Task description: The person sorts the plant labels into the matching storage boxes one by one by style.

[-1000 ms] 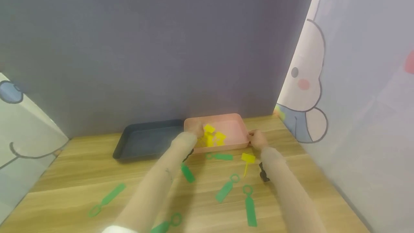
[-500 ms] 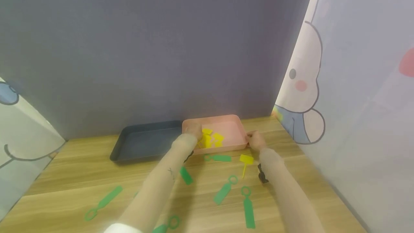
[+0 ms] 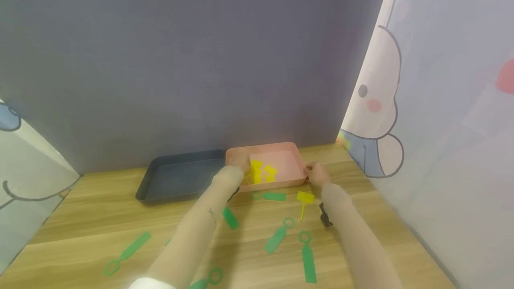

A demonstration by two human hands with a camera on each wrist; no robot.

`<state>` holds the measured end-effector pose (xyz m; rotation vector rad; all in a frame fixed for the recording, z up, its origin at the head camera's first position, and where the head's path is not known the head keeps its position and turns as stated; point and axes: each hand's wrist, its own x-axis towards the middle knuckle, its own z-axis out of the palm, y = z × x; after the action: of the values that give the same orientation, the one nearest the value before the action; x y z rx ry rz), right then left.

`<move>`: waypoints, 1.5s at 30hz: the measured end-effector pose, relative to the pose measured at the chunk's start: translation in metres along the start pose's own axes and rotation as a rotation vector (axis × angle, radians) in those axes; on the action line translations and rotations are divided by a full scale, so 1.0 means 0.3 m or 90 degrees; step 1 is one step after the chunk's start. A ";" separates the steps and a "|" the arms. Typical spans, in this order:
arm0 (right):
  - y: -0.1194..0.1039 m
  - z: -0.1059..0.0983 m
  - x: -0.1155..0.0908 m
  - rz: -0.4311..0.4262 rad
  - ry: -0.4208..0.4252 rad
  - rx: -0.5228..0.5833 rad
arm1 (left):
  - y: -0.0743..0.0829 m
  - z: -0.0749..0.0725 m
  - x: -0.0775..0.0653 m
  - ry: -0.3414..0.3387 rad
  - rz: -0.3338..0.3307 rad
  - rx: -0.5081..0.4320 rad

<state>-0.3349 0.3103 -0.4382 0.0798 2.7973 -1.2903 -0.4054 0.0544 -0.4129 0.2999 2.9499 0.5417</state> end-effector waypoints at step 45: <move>0.008 -0.031 0.039 -0.006 -0.016 -0.018 | 0.166 -0.038 -0.256 -0.075 0.311 -0.012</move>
<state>-0.3467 0.3191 -0.4349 0.0488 2.7971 -1.2432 -0.3241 0.0794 -0.3775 1.0246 2.7484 0.5774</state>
